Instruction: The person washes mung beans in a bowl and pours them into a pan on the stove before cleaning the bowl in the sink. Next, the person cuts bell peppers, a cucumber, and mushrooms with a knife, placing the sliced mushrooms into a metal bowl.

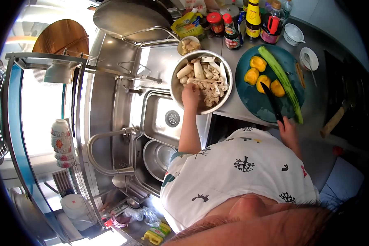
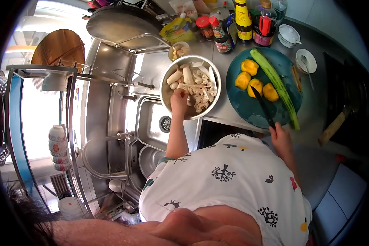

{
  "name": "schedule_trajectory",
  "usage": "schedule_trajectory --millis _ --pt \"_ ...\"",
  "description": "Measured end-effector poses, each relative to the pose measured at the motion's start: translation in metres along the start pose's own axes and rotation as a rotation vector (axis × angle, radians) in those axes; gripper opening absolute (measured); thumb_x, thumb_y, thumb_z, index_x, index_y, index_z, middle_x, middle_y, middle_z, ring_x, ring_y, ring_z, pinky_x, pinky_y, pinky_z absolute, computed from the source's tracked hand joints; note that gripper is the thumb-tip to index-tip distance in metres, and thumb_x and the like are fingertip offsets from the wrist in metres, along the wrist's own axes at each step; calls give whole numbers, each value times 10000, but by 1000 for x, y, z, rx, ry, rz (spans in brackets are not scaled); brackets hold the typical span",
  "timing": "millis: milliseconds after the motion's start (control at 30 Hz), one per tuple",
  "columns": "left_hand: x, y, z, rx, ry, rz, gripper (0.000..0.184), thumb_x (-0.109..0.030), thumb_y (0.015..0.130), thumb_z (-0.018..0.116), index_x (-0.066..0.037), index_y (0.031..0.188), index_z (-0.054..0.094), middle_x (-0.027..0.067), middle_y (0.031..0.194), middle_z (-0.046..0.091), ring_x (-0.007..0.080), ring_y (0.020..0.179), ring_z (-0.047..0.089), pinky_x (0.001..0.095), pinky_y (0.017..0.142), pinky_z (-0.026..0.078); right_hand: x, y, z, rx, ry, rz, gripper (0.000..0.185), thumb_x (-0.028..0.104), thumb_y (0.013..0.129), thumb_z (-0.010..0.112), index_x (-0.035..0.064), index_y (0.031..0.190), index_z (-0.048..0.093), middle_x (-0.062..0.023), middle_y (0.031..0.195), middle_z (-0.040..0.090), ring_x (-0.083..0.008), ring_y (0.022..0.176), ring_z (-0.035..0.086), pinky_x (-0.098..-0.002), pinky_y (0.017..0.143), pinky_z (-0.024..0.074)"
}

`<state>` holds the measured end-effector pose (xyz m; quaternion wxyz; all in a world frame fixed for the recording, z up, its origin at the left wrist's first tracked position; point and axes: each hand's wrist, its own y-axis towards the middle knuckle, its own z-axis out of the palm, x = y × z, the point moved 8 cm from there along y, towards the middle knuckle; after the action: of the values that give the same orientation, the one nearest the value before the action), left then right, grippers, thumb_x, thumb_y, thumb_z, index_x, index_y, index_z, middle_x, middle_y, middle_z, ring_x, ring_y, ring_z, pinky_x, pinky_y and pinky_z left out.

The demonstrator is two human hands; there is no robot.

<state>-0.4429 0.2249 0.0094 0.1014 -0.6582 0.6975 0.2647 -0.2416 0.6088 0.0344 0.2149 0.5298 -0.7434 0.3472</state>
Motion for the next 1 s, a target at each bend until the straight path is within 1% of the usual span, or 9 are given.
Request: schedule_trajectory --millis 100,200,267,400,533,600,767,833,1000 --pt "14 -1 -18 -28 -129 -240 167 -95 722 691 15 829 627 155 724 641 253 650 616 328 631 483 -3 -5 -1 -47 -4 -59 193 185 894 534 7 882 461 -242 752 558 -434 723 548 -448 573 417" --pt "-12 -7 -46 -32 -403 -277 153 -76 766 661 18 882 629 86 731 652 156 663 615 273 631 489 -5 -10 -5 -56 7 -22 184 180 893 530 8 894 467 -238 766 566 -431 732 552 -455 587 420" --pt "-42 -14 -47 26 -485 -286 122 -62 772 670 -4 859 608 68 746 630 140 686 596 267 626 478 4 -13 -11 -34 -19 22 170 175 890 530 16 901 473 -227 764 576 -425 731 557 -458 593 423" --pt "-141 -39 12 335 -956 63 199 82 748 638 -9 914 579 70 935 576 138 767 603 247 657 492 1 -14 -9 -20 23 -43 159 171 884 534 25 889 470 -216 754 582 -418 721 562 -465 599 429" --pt "-186 -70 79 564 -933 138 210 100 730 635 0 905 576 82 919 547 178 781 597 260 660 486 2 -15 -10 -36 -48 -188 161 165 875 546 31 852 460 -199 743 583 -398 702 572 -452 590 444" --pt "-189 -79 101 584 -677 229 223 100 719 633 7 918 590 84 922 552 183 790 603 260 666 490 3 -15 -9 -3 -86 -250 156 160 866 557 36 862 464 -187 761 591 -383 694 580 -445 582 447" --pt "-181 -93 116 401 -632 202 210 76 709 657 8 897 591 95 888 578 189 716 610 273 659 494 -9 -17 -6 -11 -130 -277 158 146 846 575 38 871 463 -159 758 595 -357 690 591 -429 592 472" --pt "-169 -96 118 337 -734 -13 188 36 717 684 1 874 587 90 804 610 173 661 607 268 642 495 -9 -19 -5 -16 -161 -317 165 152 836 587 43 867 468 -145 751 598 -344 683 596 -419 588 482" --pt "-160 -99 127 308 -663 -88 194 -21 711 719 -5 848 582 80 724 619 158 631 601 256 622 489 -12 -22 1 -12 -217 -393 178 168 829 603 51 860 473 -135 744 601 -334 667 599 -418 576 481"
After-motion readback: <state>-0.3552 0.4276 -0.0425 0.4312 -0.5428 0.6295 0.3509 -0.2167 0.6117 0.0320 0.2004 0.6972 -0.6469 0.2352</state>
